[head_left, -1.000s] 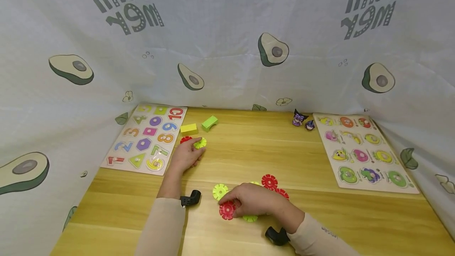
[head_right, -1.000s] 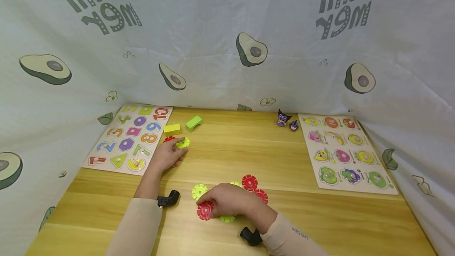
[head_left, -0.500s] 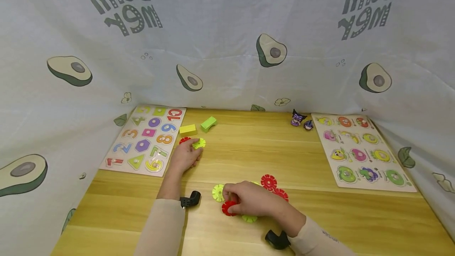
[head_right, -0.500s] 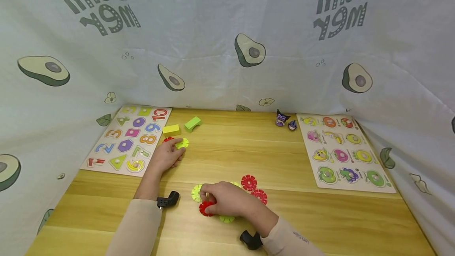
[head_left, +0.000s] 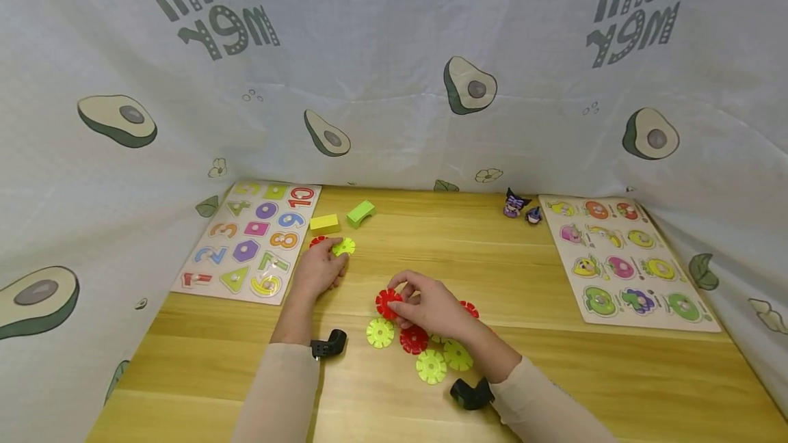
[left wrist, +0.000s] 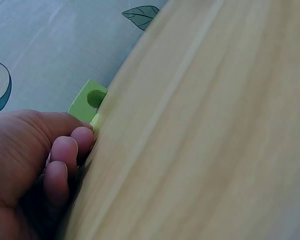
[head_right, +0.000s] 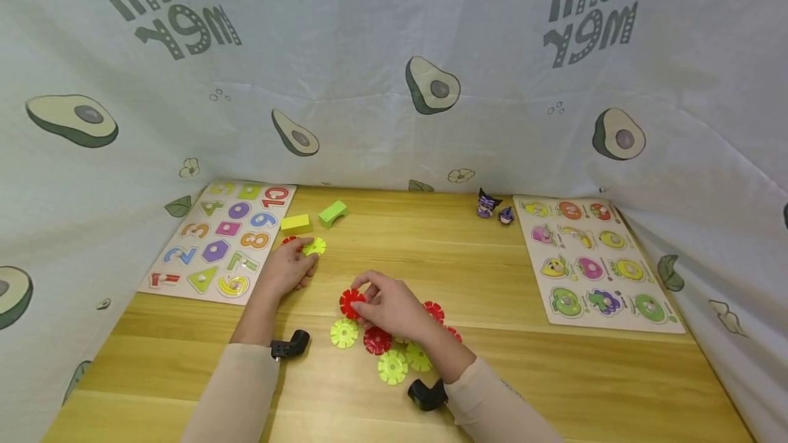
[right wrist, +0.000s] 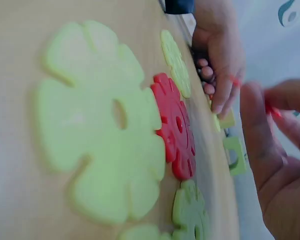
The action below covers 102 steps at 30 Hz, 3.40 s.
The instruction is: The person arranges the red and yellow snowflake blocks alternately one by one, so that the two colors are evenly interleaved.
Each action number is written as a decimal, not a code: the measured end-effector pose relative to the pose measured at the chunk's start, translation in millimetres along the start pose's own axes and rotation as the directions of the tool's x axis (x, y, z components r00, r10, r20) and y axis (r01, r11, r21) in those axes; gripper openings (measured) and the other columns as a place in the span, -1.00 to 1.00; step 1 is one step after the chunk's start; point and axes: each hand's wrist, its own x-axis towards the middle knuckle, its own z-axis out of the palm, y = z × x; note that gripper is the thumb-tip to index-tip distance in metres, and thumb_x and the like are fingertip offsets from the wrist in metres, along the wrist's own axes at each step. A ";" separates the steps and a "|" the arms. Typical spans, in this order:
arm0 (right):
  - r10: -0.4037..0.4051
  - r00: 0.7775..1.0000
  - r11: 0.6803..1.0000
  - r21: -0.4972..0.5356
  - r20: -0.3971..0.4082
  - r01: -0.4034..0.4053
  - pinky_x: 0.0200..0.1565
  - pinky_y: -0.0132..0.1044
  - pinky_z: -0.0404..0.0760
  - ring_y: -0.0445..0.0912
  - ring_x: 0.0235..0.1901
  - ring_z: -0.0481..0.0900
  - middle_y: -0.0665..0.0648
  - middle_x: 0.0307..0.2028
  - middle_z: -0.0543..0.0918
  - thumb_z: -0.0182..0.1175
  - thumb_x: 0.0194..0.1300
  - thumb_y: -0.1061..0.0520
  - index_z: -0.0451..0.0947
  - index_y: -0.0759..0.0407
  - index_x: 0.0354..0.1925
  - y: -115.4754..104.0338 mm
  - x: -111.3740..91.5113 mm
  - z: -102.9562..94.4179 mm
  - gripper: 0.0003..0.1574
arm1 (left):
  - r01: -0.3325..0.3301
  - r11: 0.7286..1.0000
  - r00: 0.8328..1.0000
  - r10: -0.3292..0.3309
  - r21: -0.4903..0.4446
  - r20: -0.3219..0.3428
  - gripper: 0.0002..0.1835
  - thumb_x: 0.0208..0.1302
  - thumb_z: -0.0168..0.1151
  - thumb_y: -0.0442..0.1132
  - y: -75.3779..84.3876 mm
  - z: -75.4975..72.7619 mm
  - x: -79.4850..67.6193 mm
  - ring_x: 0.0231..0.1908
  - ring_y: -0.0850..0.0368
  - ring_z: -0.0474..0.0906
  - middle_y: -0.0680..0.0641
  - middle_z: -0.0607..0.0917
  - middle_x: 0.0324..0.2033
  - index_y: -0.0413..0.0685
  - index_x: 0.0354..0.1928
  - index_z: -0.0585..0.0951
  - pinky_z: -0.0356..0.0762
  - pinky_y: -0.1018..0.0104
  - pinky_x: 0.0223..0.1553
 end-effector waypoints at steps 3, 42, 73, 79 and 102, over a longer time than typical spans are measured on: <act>0.057 0.994 0.993 0.112 -0.090 -0.047 -0.39 -0.11 0.65 0.06 -0.44 0.65 0.26 -0.33 0.43 0.23 0.21 0.25 0.41 0.12 0.01 -2.5 14.6 -0.8 -0.61 | -0.003 1.000 1.000 0.003 -0.001 -0.004 -0.53 0.25 0.17 -0.11 1.0 -0.5 0.4 -0.77 0.10 0.49 -0.01 0.59 -0.68 0.08 0.21 0.43 0.46 0.29 -0.76; 0.155 0.971 0.967 -0.173 -0.184 -0.188 -0.57 -0.31 0.59 -0.12 -0.68 0.54 0.11 -0.64 0.59 0.29 0.16 0.10 0.40 0.05 -0.02 8.3 112.7 -1.2 -0.58 | 0.006 1.000 1.000 -0.006 -0.013 0.012 -0.53 0.24 0.18 -0.11 -0.1 1.8 -0.2 -0.75 0.11 0.51 -0.01 0.59 -0.67 0.08 0.20 0.44 0.49 0.29 -0.74; -0.072 0.992 0.939 -0.329 0.103 0.103 -0.45 -0.33 0.50 -0.17 -0.48 0.47 -0.01 -0.41 0.54 0.37 0.06 0.00 0.54 -0.02 -0.05 11.5 14.6 -0.4 -0.55 | -0.060 0.995 0.981 0.073 -0.077 0.182 -0.45 0.16 0.29 -0.03 23.9 21.1 -2.3 -0.69 0.06 0.56 -0.09 0.60 -0.61 0.15 0.22 0.42 0.57 0.25 -0.64; -0.085 0.975 0.875 -0.453 0.205 0.172 -0.28 -0.36 0.43 -0.19 -0.31 0.40 -0.10 -0.33 0.48 0.42 -0.02 -0.06 0.57 -0.16 -0.01 13.6 1.9 6.8 -0.47 | -0.031 0.994 0.987 0.047 -0.102 0.151 -0.47 0.20 0.24 -0.08 24.5 27.0 -2.0 -0.69 0.07 0.56 -0.07 0.61 -0.63 0.11 0.23 0.41 0.56 0.27 -0.67; -0.045 0.983 0.831 -0.540 0.176 0.135 -0.35 -0.38 0.37 -0.18 -0.34 0.31 -0.12 -0.40 0.43 0.47 -0.12 0.02 0.43 -0.13 -0.24 5.8 1.7 15.9 -0.52 | 0.011 0.995 0.992 0.002 -0.102 0.125 -0.49 0.26 0.18 -0.13 20.3 29.9 -0.8 -0.74 0.07 0.53 -0.08 0.60 -0.67 0.14 0.26 0.38 0.54 0.30 -0.69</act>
